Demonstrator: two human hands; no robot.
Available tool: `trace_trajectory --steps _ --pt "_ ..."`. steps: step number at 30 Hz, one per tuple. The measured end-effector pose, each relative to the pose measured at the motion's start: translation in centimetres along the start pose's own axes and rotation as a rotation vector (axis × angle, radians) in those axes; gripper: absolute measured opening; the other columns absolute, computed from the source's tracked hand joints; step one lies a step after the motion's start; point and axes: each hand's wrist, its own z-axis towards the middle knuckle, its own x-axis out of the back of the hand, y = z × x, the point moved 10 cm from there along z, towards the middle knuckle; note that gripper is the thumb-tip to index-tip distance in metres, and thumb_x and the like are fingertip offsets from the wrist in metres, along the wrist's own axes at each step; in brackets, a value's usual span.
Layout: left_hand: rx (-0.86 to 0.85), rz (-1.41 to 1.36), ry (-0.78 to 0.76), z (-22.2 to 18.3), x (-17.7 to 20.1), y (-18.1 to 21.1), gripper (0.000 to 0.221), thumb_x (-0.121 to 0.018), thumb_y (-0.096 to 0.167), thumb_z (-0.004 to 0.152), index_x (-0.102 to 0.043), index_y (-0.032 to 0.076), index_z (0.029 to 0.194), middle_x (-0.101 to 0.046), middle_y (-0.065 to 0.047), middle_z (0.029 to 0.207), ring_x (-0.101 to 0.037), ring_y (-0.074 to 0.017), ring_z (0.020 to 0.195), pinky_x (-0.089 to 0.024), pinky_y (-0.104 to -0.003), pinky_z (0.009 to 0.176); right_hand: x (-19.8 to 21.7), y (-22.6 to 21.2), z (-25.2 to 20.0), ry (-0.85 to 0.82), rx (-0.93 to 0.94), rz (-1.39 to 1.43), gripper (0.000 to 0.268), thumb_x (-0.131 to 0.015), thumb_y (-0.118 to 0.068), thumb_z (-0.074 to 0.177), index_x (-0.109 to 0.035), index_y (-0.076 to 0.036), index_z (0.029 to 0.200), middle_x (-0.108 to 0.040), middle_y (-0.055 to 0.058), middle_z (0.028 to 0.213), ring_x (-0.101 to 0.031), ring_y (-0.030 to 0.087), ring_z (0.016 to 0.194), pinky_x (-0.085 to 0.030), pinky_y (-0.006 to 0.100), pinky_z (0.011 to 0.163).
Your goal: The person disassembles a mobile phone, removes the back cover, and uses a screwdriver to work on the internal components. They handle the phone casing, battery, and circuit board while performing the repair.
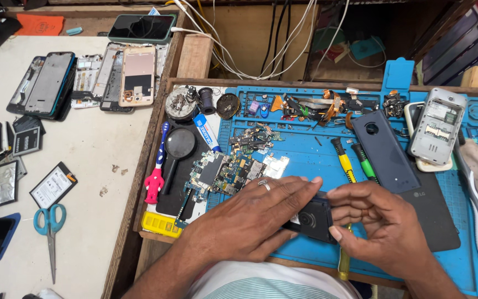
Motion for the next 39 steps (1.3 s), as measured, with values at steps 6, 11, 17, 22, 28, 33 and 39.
trace_trajectory --steps 6,11,17,22,28,33,39 --pt "0.051 0.074 -0.059 -0.4 -1.1 -0.6 0.078 -0.074 0.017 0.086 -0.038 0.003 0.154 -0.052 -0.020 0.150 -0.052 -0.0393 0.137 -0.037 -0.060 0.113 -0.8 -0.9 0.6 0.014 -0.089 -0.285 0.058 -0.073 0.010 0.072 -0.066 0.002 0.129 -0.078 0.009 0.101 -0.074 0.010 0.084 -0.063 0.026 0.078" --pt "0.065 0.047 -0.110 -0.4 -2.1 -1.2 0.079 -0.074 0.018 0.087 -0.036 0.000 0.155 -0.050 -0.024 0.149 -0.051 -0.0415 0.136 -0.036 -0.058 0.113 -1.7 -0.9 1.0 0.062 -0.092 -0.381 0.053 -0.071 0.008 0.074 -0.068 -0.001 0.127 -0.077 0.005 0.090 -0.071 0.006 0.078 -0.060 0.022 0.071" --pt "-0.002 -0.040 -0.064 -0.7 -1.3 -1.1 0.079 -0.069 0.022 0.091 -0.035 -0.001 0.158 -0.051 -0.026 0.153 -0.053 -0.0422 0.139 -0.042 -0.051 0.116 -0.7 -0.2 0.8 0.070 -0.078 -0.372 0.049 -0.068 0.008 0.077 -0.067 0.001 0.125 -0.076 0.004 0.090 -0.070 0.006 0.079 -0.059 0.022 0.069" --pt "0.115 -0.111 -0.062 -0.4 -0.8 -2.5 0.081 -0.070 0.036 0.089 -0.041 0.003 0.156 -0.060 -0.024 0.145 -0.063 -0.0398 0.125 -0.049 -0.050 0.104 -0.1 1.6 0.7 0.053 -0.144 -0.036 0.051 -0.067 0.007 0.089 -0.064 0.006 0.140 -0.073 0.012 0.106 -0.068 0.012 0.087 -0.057 0.025 0.073" --pt "0.181 -0.412 0.015 -0.4 -1.4 -4.4 0.080 -0.071 0.034 0.090 -0.041 0.009 0.160 -0.067 -0.019 0.137 -0.069 -0.0349 0.123 -0.055 -0.044 0.105 0.3 1.5 0.9 0.090 -0.180 -0.038 0.044 -0.065 -0.003 0.092 -0.061 0.004 0.136 -0.072 0.013 0.114 -0.071 0.013 0.097 -0.059 0.027 0.081" --pt "0.157 -0.532 0.142 -1.0 -2.0 -4.9 0.079 -0.071 0.029 0.097 -0.036 0.007 0.164 -0.058 -0.019 0.156 -0.062 -0.0308 0.142 -0.048 -0.041 0.119 -1.6 -1.0 1.7 -0.007 -0.008 -0.045 0.079 -0.082 0.004 0.073 -0.046 0.004 0.144 -0.056 0.015 0.139 -0.064 0.020 0.121 -0.060 0.034 0.095" --pt "0.158 -1.259 0.272 -0.4 -5.4 -5.1 0.074 -0.064 0.022 0.105 -0.026 0.004 0.166 -0.035 -0.019 0.169 -0.034 -0.0273 0.159 -0.028 -0.042 0.133 -0.1 0.4 1.5 0.132 -0.120 -0.034 0.081 -0.078 0.003 0.077 -0.047 0.003 0.152 -0.067 0.021 0.128 -0.071 0.026 0.110 -0.060 0.039 0.092"
